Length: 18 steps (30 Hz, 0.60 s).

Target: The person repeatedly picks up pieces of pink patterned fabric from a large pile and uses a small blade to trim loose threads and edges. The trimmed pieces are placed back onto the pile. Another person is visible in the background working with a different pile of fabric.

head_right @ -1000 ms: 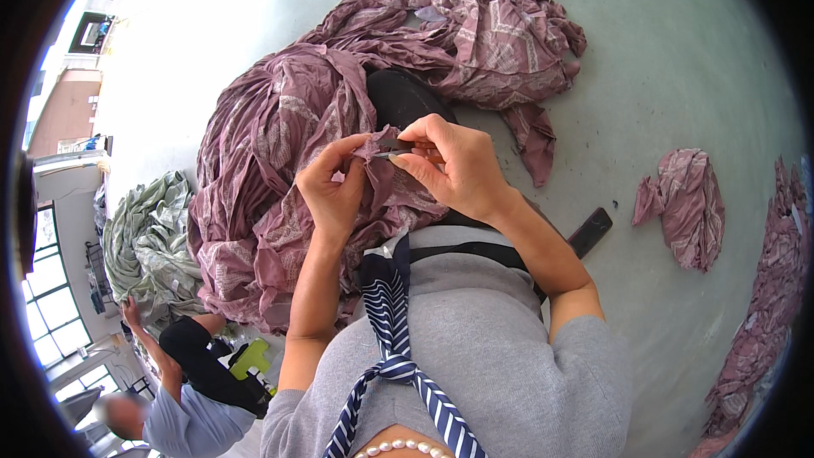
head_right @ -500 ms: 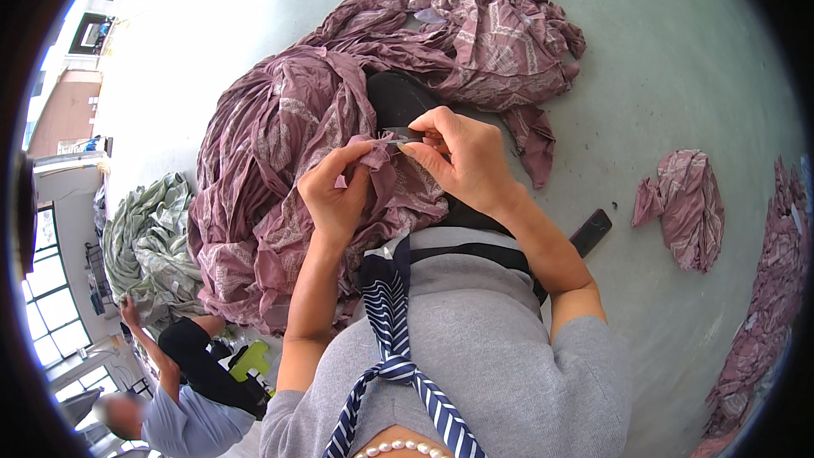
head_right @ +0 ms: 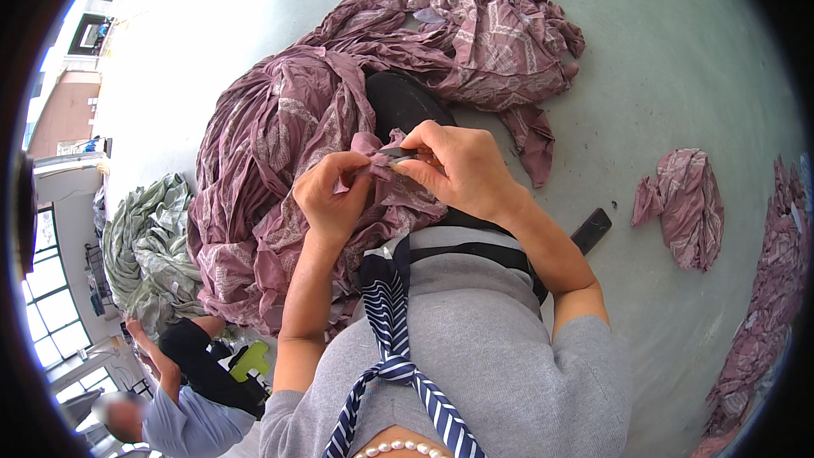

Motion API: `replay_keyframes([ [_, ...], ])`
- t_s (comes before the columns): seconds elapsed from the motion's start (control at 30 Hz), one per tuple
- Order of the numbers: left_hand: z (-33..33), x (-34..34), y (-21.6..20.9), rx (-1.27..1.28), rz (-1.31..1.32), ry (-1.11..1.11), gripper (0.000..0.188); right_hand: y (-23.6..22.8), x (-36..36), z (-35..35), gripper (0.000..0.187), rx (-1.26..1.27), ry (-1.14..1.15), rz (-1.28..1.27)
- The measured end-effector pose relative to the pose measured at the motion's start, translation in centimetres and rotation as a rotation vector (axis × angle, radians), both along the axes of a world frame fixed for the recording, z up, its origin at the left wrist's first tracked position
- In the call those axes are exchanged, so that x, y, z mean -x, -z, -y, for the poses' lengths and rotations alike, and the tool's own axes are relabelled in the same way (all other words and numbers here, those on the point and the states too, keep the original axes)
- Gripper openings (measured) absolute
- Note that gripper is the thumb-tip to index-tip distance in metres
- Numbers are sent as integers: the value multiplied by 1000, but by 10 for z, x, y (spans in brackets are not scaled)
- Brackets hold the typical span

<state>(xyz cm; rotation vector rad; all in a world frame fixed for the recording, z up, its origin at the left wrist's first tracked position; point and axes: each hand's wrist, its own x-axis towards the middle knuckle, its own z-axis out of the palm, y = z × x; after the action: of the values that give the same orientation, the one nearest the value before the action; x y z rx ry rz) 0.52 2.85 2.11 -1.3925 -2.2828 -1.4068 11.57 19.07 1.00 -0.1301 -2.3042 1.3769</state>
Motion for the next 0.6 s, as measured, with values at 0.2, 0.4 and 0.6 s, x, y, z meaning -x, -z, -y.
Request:
replay_keyframes([
  [0.2,1,0,0,-2,26,5,18,1,-2,0,18,-151,16,-55],
  [0.4,3,-2,4,-63,180,-90,16,15,8,-15,29,1156,94,-321],
  [0.6,1,-3,5,-49,243,-44,16,8,24,11,26,589,-205,81],
])
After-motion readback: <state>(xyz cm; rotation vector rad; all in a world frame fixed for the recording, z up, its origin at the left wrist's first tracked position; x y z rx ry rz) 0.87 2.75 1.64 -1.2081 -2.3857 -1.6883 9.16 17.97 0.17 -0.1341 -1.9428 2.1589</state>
